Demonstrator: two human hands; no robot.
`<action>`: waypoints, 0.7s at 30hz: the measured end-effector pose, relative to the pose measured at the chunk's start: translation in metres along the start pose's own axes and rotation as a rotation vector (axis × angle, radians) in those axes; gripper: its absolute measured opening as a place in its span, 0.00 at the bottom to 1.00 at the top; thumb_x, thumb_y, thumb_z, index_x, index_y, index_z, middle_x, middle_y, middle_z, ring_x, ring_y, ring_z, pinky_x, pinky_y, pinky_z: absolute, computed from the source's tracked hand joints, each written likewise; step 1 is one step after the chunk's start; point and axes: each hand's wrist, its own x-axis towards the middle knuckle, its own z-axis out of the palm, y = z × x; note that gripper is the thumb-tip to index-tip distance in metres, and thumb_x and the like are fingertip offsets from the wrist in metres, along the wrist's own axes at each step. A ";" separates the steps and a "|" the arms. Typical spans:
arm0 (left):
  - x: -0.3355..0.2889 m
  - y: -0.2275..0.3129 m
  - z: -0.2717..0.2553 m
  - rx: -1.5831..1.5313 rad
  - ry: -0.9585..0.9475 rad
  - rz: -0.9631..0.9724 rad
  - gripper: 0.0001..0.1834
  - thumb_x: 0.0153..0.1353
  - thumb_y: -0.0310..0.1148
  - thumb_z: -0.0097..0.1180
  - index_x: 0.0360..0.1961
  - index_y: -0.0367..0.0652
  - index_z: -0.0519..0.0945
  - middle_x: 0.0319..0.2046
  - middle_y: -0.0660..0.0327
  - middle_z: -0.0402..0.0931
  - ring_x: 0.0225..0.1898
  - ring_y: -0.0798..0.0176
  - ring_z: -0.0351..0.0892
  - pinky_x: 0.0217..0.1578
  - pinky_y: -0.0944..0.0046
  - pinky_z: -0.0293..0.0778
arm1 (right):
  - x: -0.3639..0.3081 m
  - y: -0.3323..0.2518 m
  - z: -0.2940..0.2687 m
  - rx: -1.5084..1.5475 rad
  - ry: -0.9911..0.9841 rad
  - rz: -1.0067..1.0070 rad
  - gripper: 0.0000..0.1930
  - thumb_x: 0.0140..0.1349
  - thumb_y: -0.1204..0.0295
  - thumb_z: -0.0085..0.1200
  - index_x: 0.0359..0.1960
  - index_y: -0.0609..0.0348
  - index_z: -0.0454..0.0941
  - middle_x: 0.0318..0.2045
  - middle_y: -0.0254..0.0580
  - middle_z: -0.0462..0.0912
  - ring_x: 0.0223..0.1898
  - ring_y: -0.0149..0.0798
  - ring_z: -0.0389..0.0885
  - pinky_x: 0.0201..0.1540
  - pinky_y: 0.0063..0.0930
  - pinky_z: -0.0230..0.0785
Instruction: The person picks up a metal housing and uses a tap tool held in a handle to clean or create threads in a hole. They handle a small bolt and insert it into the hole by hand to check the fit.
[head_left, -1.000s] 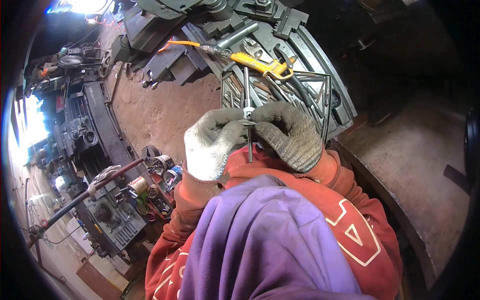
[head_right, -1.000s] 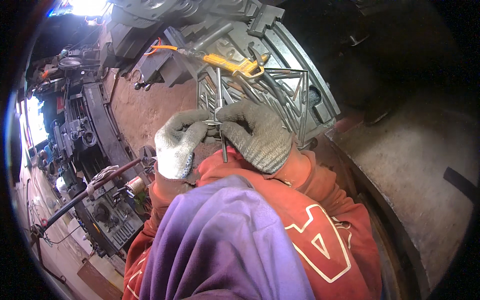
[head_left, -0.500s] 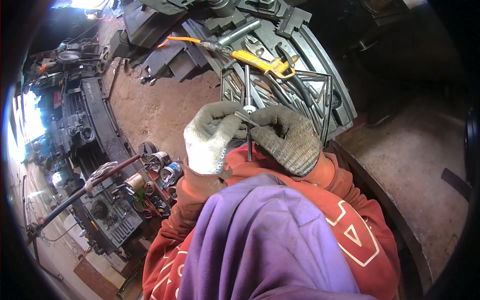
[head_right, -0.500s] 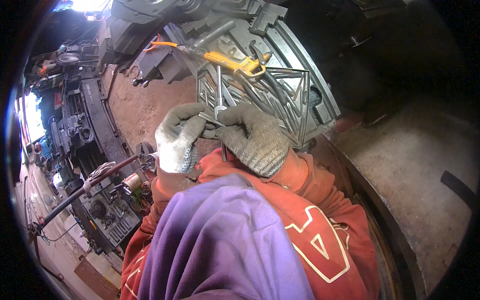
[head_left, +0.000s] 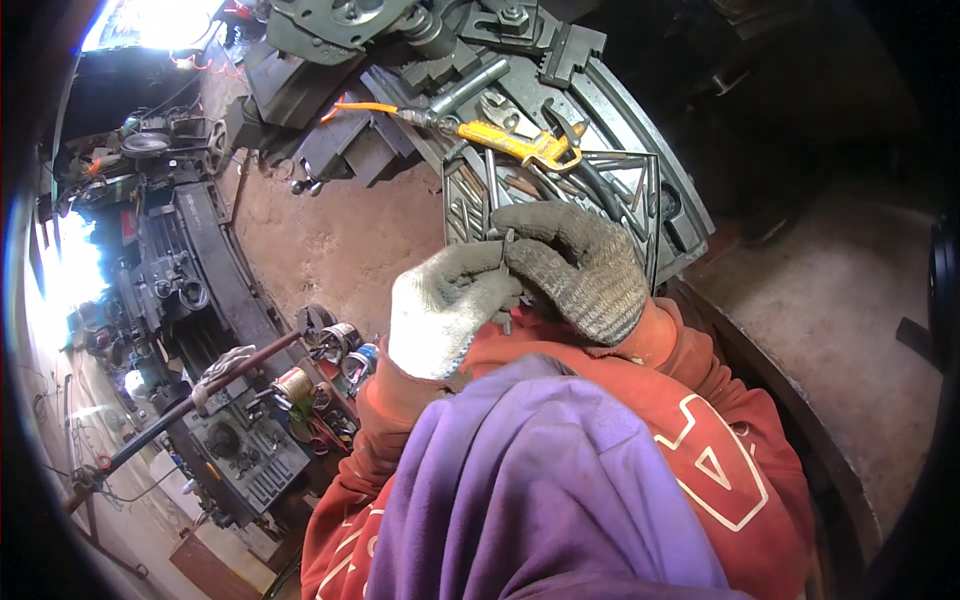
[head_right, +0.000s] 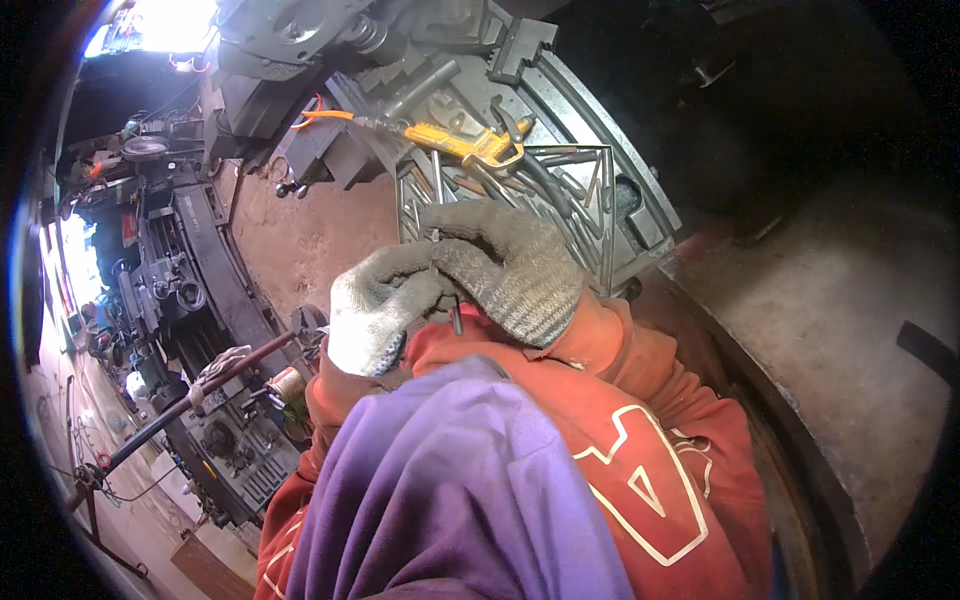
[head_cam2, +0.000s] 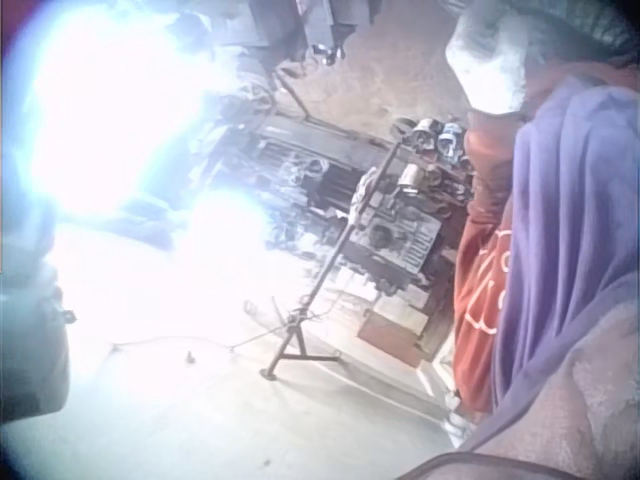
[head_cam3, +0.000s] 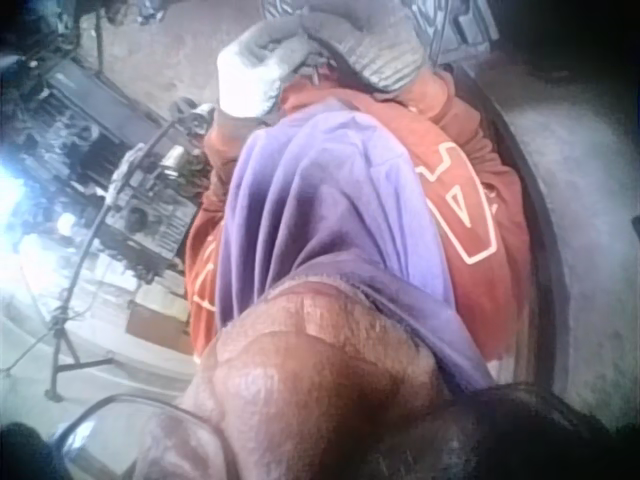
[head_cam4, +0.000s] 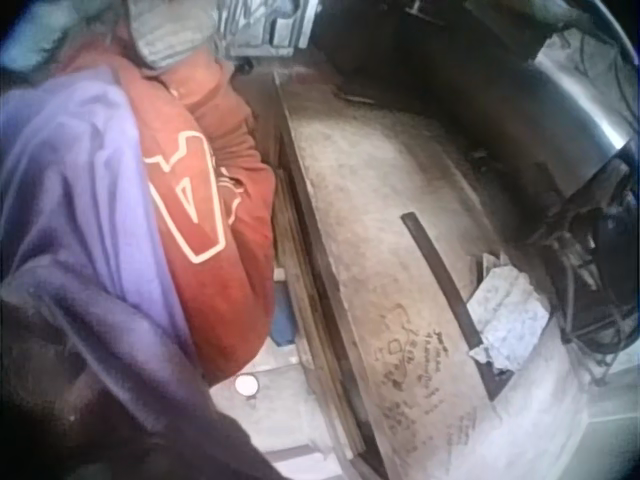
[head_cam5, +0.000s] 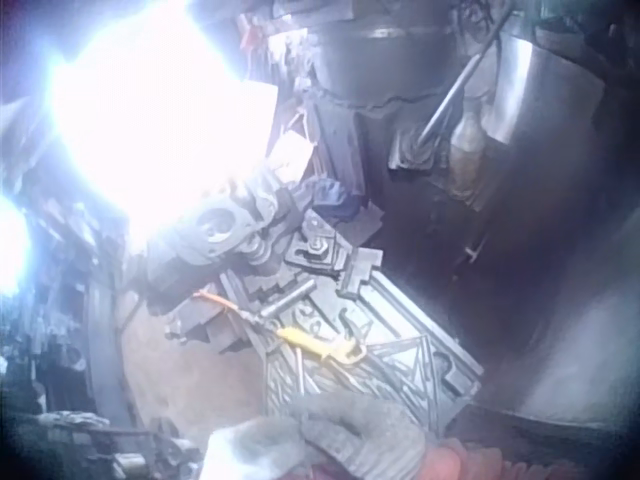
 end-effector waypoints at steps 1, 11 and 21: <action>0.001 -0.004 -0.004 0.130 -0.082 0.195 0.17 0.63 0.25 0.66 0.52 0.28 0.83 0.38 0.54 0.87 0.37 0.68 0.84 0.39 0.67 0.81 | 0.002 -0.002 0.000 -0.055 0.018 0.012 0.15 0.69 0.69 0.62 0.55 0.60 0.85 0.48 0.50 0.87 0.49 0.41 0.87 0.53 0.34 0.78; 0.001 0.006 0.010 0.379 0.038 0.345 0.14 0.60 0.23 0.67 0.46 0.27 0.84 0.41 0.55 0.86 0.41 0.66 0.85 0.42 0.65 0.83 | 0.010 0.012 -0.002 0.019 0.027 -0.152 0.16 0.70 0.68 0.59 0.54 0.63 0.84 0.45 0.55 0.88 0.45 0.50 0.87 0.50 0.40 0.78; -0.003 0.014 0.019 0.149 0.102 0.155 0.17 0.59 0.23 0.69 0.49 0.29 0.83 0.40 0.54 0.86 0.41 0.66 0.85 0.44 0.64 0.82 | 0.007 0.013 -0.004 0.029 -0.043 -0.119 0.19 0.73 0.67 0.55 0.61 0.62 0.81 0.50 0.55 0.86 0.50 0.46 0.85 0.54 0.38 0.76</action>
